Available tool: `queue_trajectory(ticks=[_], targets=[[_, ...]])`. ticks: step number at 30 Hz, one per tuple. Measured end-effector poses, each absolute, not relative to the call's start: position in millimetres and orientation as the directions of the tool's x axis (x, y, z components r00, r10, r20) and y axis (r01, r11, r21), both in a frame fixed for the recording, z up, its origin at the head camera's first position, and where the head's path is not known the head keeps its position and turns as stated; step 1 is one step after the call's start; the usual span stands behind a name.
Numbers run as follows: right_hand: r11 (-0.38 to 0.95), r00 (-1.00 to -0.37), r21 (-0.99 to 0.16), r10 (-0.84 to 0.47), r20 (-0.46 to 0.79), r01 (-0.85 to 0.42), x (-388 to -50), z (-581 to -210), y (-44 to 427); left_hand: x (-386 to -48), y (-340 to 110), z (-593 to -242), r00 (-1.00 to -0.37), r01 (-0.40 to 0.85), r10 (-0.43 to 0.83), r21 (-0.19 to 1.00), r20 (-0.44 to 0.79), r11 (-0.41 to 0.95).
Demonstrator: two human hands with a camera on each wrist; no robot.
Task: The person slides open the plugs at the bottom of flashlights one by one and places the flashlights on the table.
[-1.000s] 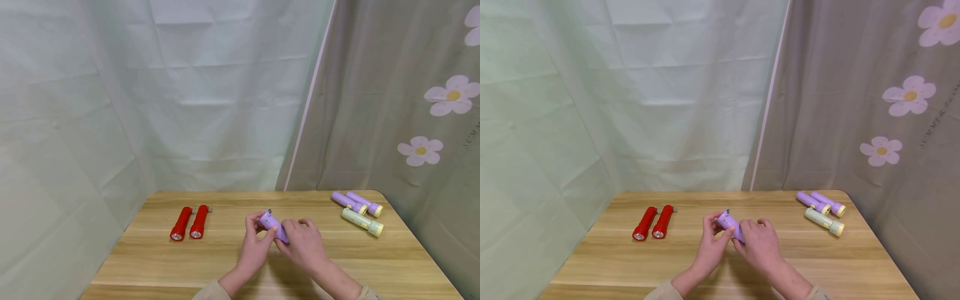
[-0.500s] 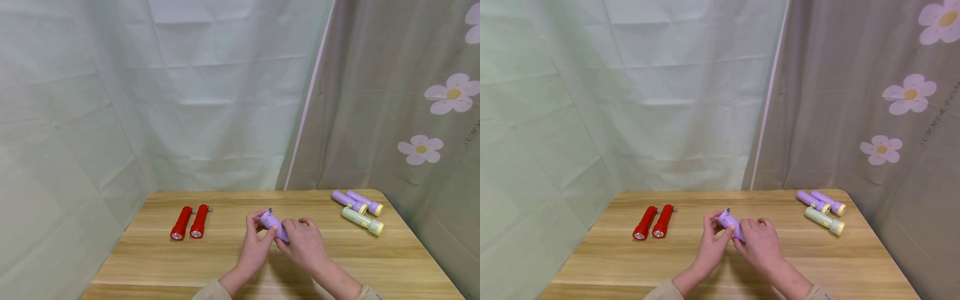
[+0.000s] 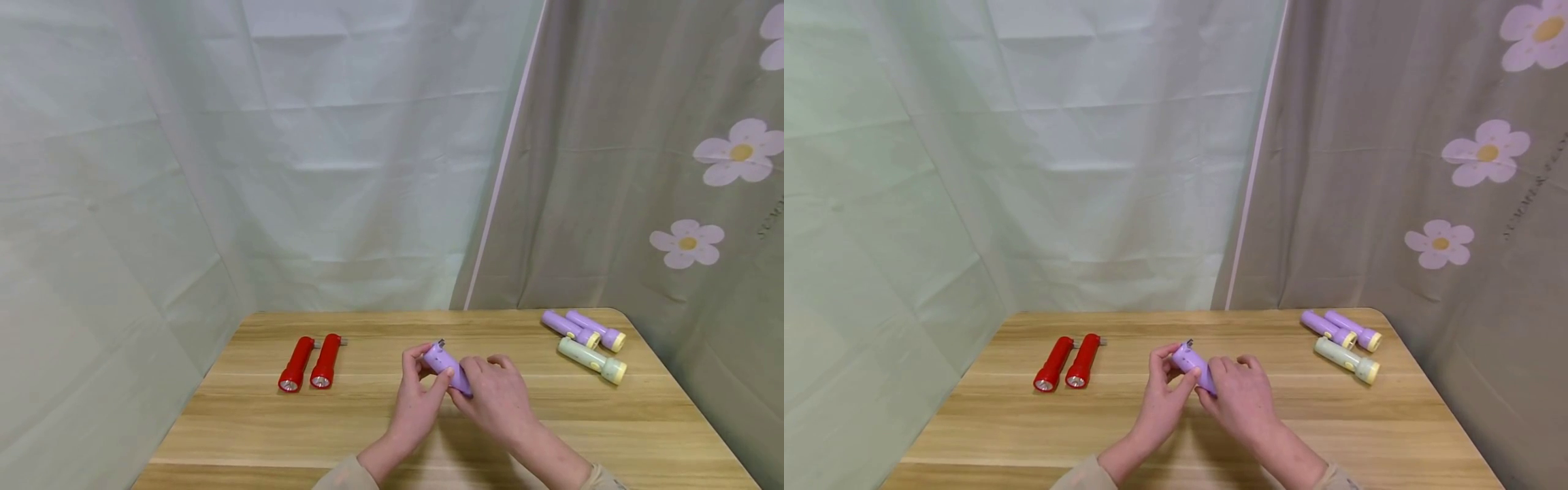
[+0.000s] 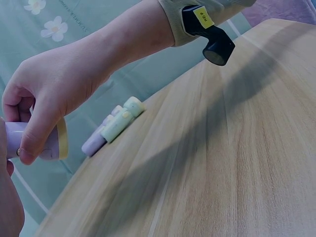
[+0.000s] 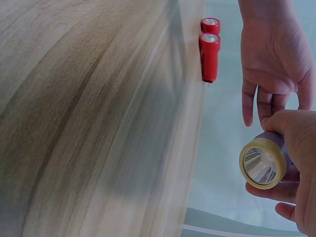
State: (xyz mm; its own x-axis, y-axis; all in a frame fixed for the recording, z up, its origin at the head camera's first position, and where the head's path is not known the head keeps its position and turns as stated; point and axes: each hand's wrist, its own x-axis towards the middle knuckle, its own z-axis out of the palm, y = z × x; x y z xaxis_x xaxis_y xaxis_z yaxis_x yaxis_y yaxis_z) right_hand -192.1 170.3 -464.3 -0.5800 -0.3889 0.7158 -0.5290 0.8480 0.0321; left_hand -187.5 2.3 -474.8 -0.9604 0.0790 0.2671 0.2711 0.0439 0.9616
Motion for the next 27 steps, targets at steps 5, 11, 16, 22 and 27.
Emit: queue_trajectory(ticks=[5,11,16,22,27], targets=[[0.846,-0.578,0.033,-0.392,0.716,-0.532,-193.2,-463.2,171.5,-189.9,3.2,-475.0,-0.958,0.278,0.082,0.960,0.274,0.041],[0.843,-0.579,0.036,-0.398,0.712,-0.536,-193.9,-461.8,172.0,-191.6,4.2,-475.4,-0.957,0.280,0.084,0.959,0.277,0.030],[0.845,-0.588,0.036,-0.401,0.702,-0.534,-194.6,-461.8,172.3,-192.9,4.2,-476.1,-0.954,0.292,0.083,0.956,0.289,0.034],[0.842,-0.584,0.036,-0.404,0.704,-0.538,-194.7,-462.8,171.6,-191.8,3.4,-475.1,-0.956,0.285,0.079,0.958,0.282,0.033],[0.842,-0.579,0.035,-0.400,0.710,-0.539,-193.4,-464.6,170.7,-188.5,2.2,-473.6,-0.959,0.277,0.080,0.960,0.273,0.035]])
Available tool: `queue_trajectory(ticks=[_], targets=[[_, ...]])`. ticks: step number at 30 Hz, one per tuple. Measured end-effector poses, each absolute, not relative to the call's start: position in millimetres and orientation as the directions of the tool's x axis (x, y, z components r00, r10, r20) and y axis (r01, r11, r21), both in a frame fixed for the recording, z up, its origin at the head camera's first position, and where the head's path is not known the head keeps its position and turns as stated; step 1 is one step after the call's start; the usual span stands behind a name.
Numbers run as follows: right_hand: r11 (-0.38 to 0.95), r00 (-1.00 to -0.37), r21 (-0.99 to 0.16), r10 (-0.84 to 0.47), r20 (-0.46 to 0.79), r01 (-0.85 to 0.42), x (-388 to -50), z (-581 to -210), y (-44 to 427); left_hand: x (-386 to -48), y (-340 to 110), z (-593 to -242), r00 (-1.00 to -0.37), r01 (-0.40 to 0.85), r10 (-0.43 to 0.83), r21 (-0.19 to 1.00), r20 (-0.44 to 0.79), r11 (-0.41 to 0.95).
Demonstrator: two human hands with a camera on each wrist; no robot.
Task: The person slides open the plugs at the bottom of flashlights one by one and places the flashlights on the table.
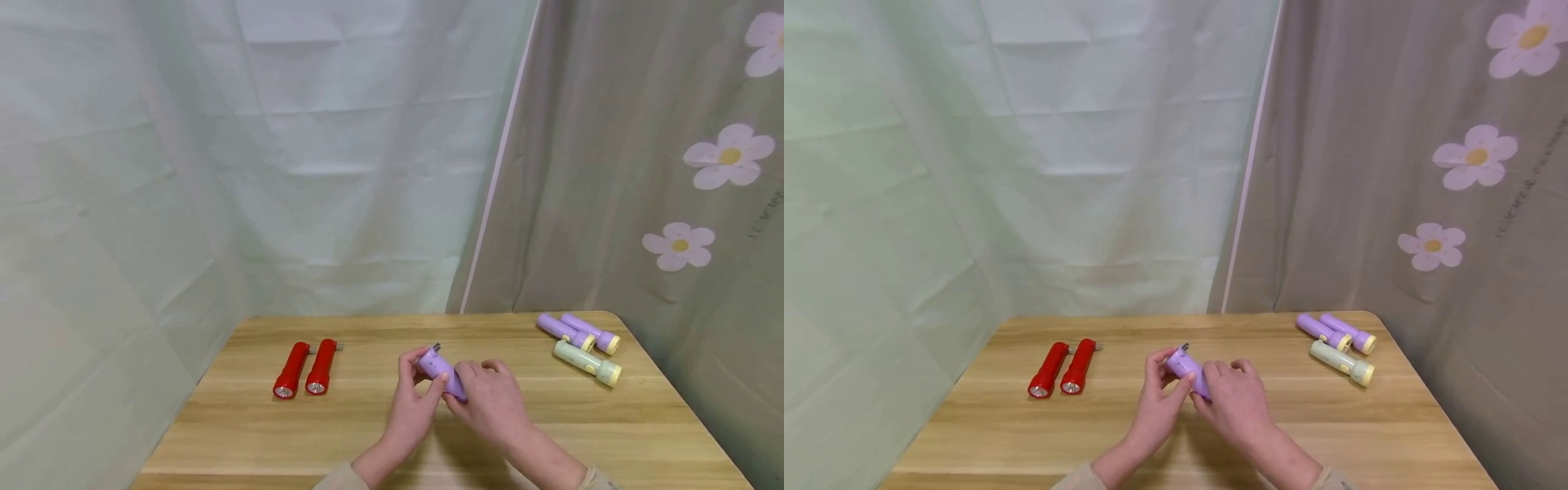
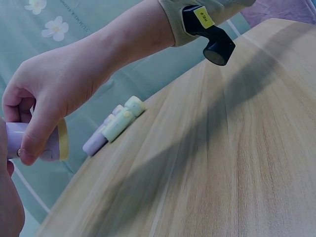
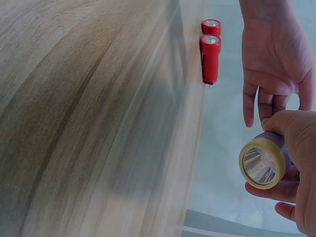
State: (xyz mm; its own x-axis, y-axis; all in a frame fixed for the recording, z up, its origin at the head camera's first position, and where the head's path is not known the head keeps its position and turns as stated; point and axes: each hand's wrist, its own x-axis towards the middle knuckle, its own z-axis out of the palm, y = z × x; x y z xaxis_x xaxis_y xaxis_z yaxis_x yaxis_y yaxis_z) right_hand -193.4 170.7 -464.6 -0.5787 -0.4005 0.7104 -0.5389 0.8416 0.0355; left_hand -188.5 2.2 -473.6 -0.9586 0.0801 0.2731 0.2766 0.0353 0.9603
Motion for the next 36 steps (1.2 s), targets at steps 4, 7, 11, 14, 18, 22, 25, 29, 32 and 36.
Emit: queue_trajectory(ticks=[4,7,11,14,18,22,25,29,32,36], targets=[[0.843,-0.572,0.039,-0.397,0.718,-0.536,-193.7,-465.5,169.7,-188.5,1.3,-474.5,-0.956,0.286,0.085,0.957,0.282,0.045],[0.843,-0.576,0.036,-0.397,0.714,-0.536,-192.9,-466.0,169.0,-187.6,0.8,-475.2,-0.953,0.294,0.086,0.955,0.289,0.045],[0.840,-0.577,0.040,-0.405,0.709,-0.541,-192.0,-465.9,168.4,-186.4,0.1,-475.3,-0.952,0.297,0.087,0.954,0.292,0.047],[0.840,-0.574,0.043,-0.406,0.711,-0.541,-191.2,-465.8,168.8,-185.8,0.1,-475.0,-0.951,0.298,0.096,0.954,0.292,0.046],[0.843,-0.571,0.048,-0.404,0.715,-0.536,-190.5,-465.0,169.3,-185.7,0.7,-474.5,-0.952,0.293,0.100,0.955,0.288,0.043],[0.843,-0.572,0.050,-0.406,0.713,-0.536,-190.4,-464.6,169.7,-185.6,1.2,-474.2,-0.954,0.292,0.092,0.956,0.287,0.044],[0.840,-0.572,0.050,-0.410,0.710,-0.541,-189.9,-465.2,169.2,-185.1,0.6,-475.4,-0.953,0.293,0.090,0.955,0.289,0.042],[0.837,-0.573,0.043,-0.410,0.709,-0.546,-188.8,-465.9,168.5,-185.0,0.3,-477.7,-0.953,0.290,0.098,0.956,0.285,0.044],[0.835,-0.573,0.038,-0.409,0.711,-0.549,-188.7,-466.0,168.3,-185.4,0.6,-478.6,-0.951,0.297,0.100,0.954,0.291,0.048],[0.839,-0.567,0.044,-0.405,0.717,-0.543,-189.8,-466.2,168.8,-186.9,1.5,-478.4,-0.948,0.304,0.110,0.952,0.298,0.039]])
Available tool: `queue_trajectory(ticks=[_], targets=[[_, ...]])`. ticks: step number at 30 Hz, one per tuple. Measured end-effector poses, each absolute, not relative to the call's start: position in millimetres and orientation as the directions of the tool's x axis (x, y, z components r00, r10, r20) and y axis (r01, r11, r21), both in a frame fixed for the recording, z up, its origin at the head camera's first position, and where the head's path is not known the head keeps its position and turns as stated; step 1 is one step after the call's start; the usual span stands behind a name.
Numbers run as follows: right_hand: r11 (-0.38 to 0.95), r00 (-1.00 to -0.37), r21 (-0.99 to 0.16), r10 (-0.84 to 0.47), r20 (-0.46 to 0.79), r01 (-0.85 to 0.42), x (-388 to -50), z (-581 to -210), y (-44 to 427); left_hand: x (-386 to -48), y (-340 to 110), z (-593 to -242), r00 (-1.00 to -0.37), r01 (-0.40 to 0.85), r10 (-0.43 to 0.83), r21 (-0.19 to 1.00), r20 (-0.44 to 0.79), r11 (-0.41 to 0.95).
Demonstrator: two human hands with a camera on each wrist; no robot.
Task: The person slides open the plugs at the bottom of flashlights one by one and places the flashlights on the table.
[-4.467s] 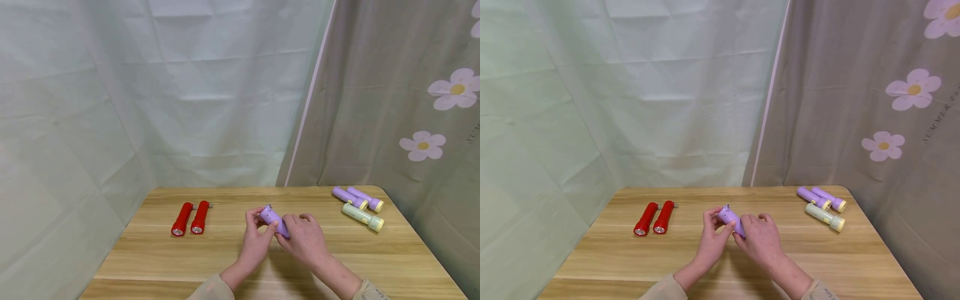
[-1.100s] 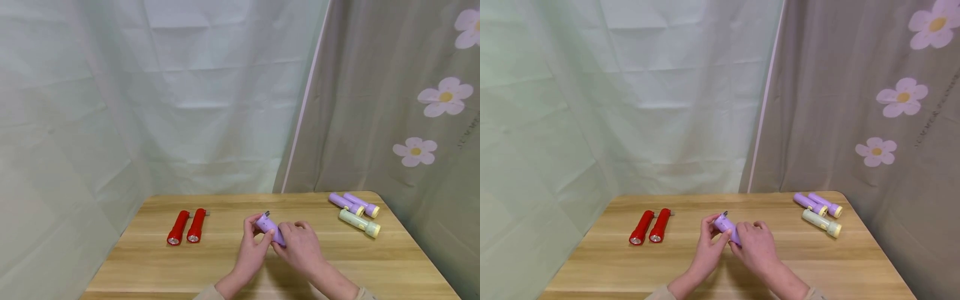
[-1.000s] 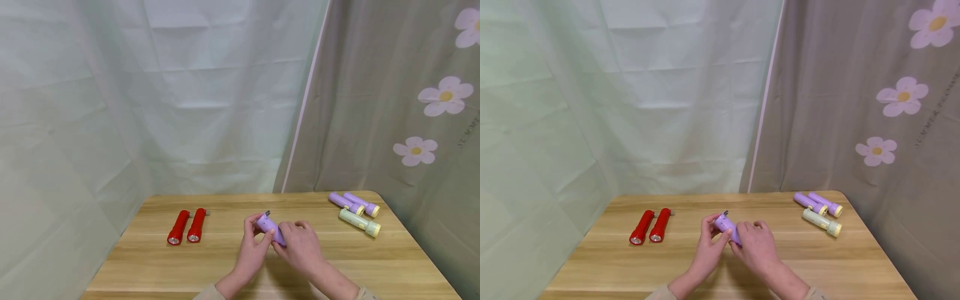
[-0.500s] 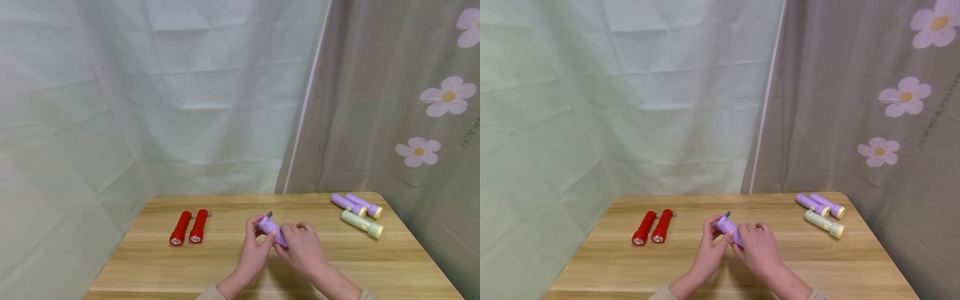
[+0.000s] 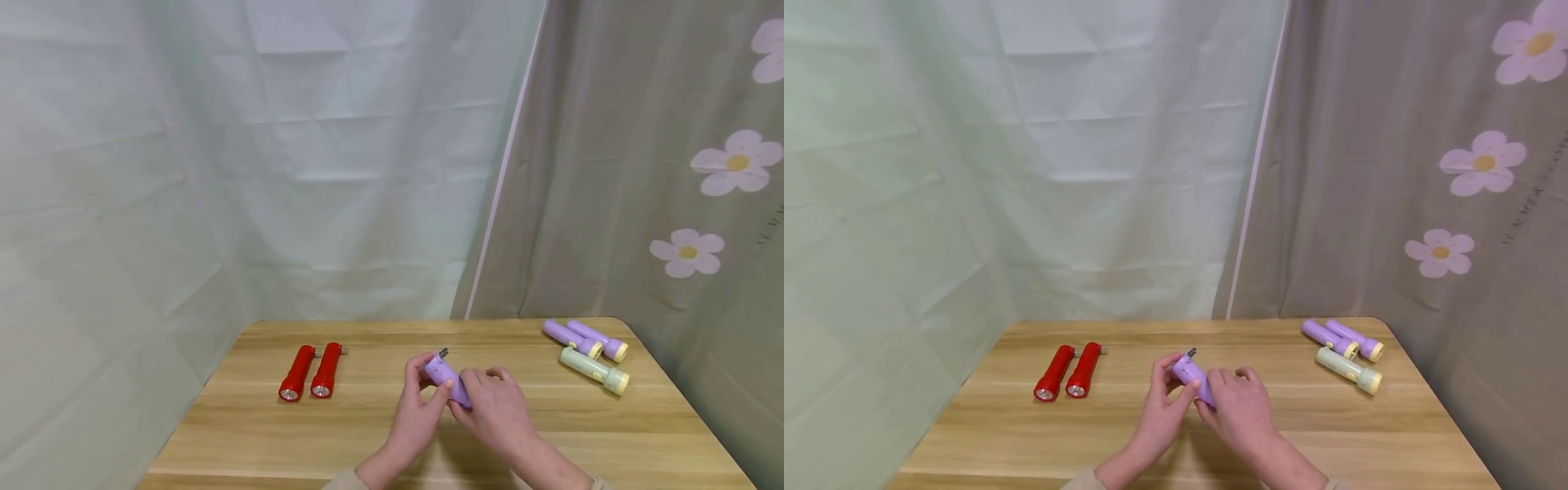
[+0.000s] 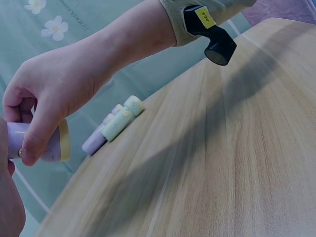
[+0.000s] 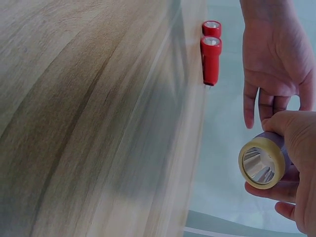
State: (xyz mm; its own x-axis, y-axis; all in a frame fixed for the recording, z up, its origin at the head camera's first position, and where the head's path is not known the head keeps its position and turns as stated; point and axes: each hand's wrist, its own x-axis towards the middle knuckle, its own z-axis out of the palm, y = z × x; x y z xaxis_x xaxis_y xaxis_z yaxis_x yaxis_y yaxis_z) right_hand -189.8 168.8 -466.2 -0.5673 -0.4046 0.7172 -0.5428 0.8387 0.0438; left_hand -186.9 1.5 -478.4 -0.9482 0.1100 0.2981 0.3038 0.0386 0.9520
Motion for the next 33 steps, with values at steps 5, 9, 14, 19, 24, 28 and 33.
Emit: queue_trajectory(ticks=[5,9,14,19,24,28,33], targets=[[0.842,-0.577,0.041,-0.403,0.710,-0.538,-190.2,-467.1,169.7,-187.3,2.4,-476.1,-0.954,0.283,0.116,0.958,0.277,0.042],[0.844,-0.588,0.036,-0.403,0.702,-0.535,-189.9,-466.5,170.7,-187.5,3.5,-474.4,-0.957,0.275,0.114,0.960,0.267,0.055],[0.847,-0.593,0.030,-0.396,0.701,-0.531,-189.3,-465.4,170.1,-186.4,2.8,-473.9,-0.958,0.273,0.110,0.959,0.264,0.078],[0.846,-0.585,0.018,-0.383,0.715,-0.532,-189.5,-464.2,168.3,-186.5,2.2,-473.2,-0.957,0.278,0.106,0.956,0.269,0.091],[0.851,-0.597,0.002,-0.371,0.712,-0.526,-190.0,-464.0,167.8,-187.3,2.0,-472.8,-0.958,0.278,0.103,0.955,0.267,0.108],[0.857,-0.605,-0.009,-0.357,0.711,-0.516,-190.6,-464.4,167.5,-187.5,1.9,-472.2,-0.958,0.278,0.101,0.953,0.267,0.120],[0.858,-0.615,-0.031,-0.342,0.710,-0.512,-190.6,-464.0,167.1,-187.5,1.2,-472.4,-0.957,0.286,0.095,0.950,0.275,0.127]])
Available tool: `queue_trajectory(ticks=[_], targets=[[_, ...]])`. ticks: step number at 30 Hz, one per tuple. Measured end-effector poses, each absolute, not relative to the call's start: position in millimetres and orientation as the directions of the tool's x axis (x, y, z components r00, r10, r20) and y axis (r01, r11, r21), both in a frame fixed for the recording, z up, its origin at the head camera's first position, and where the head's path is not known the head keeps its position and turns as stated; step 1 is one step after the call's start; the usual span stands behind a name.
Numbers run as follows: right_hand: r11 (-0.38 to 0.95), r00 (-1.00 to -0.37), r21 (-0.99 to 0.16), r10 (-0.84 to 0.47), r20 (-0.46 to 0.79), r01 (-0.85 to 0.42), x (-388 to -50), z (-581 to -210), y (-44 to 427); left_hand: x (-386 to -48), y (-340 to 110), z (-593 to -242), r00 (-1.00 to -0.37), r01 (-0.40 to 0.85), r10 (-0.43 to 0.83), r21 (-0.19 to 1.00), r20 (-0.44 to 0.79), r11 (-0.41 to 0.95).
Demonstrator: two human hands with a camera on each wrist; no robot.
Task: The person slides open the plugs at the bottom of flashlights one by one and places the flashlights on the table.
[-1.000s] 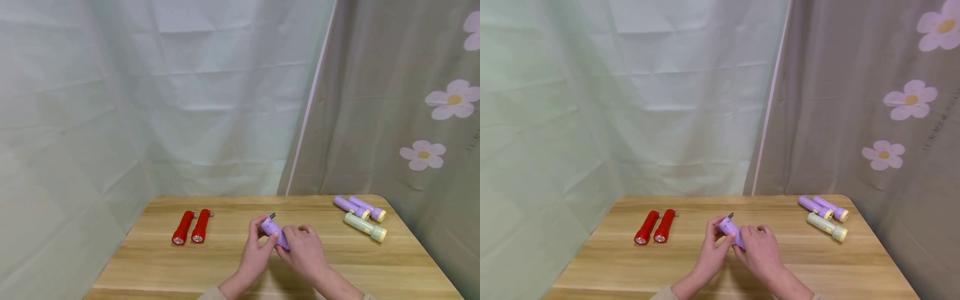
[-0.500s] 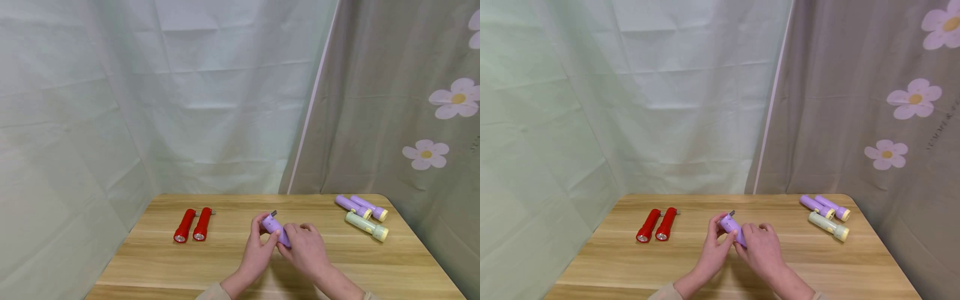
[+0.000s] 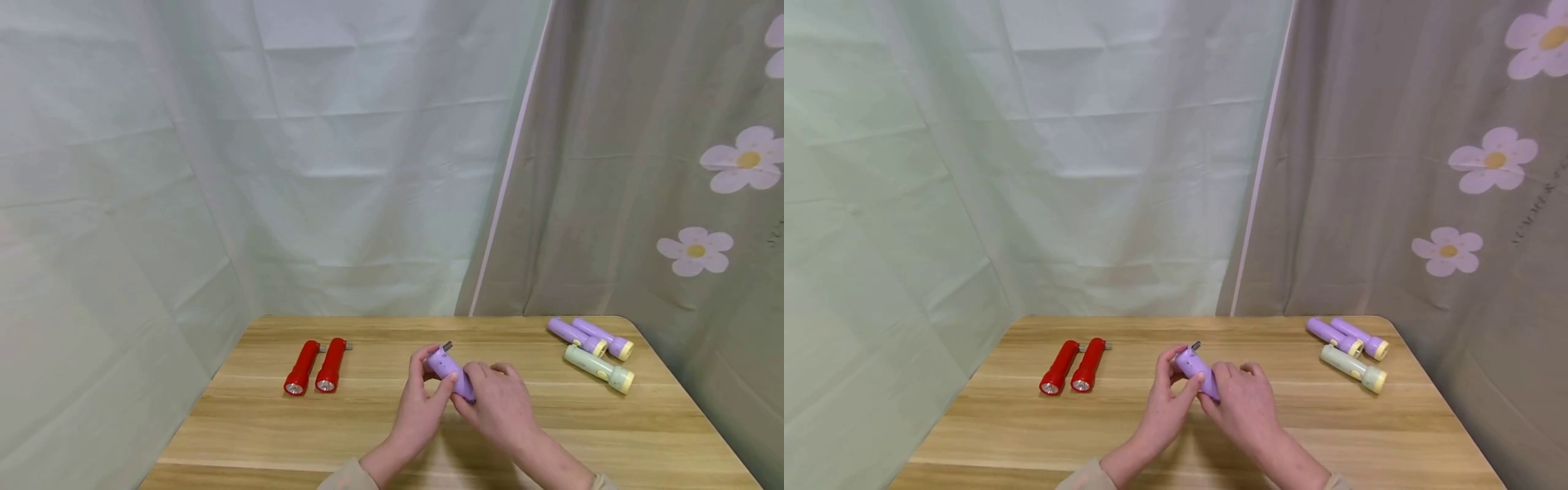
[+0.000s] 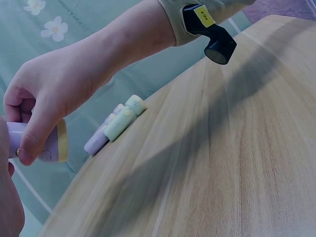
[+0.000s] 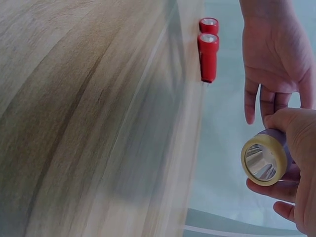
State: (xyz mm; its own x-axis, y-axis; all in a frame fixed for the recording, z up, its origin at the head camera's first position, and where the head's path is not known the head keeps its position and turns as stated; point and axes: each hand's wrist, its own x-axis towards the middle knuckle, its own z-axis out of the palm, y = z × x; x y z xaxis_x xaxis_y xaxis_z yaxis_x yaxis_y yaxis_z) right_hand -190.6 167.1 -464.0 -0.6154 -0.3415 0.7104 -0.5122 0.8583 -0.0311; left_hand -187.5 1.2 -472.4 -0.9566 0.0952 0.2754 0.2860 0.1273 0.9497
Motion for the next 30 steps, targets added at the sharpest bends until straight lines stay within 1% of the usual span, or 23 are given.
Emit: queue_trajectory(ticks=[12,18,23,30], targets=[[0.858,-0.656,-0.085,-0.320,0.684,-0.507,-191.3,-458.2,167.3,-191.6,-0.8,-469.0,-0.959,0.276,0.086,0.959,0.271,0.066],[0.858,-0.640,-0.079,-0.314,0.701,-0.508,-193.2,-454.9,167.7,-191.1,-1.4,-465.9,-0.967,0.243,0.087,0.969,0.239,0.037],[0.860,-0.648,-0.096,-0.299,0.700,-0.501,-193.3,-452.2,167.7,-189.9,1.4,-467.0,-0.975,0.208,0.083,0.978,0.208,-0.013],[0.856,-0.655,-0.112,-0.294,0.697,-0.504,-194.0,-451.5,167.9,-187.5,9.9,-470.2,-0.978,0.177,0.088,0.975,0.189,-0.131]])
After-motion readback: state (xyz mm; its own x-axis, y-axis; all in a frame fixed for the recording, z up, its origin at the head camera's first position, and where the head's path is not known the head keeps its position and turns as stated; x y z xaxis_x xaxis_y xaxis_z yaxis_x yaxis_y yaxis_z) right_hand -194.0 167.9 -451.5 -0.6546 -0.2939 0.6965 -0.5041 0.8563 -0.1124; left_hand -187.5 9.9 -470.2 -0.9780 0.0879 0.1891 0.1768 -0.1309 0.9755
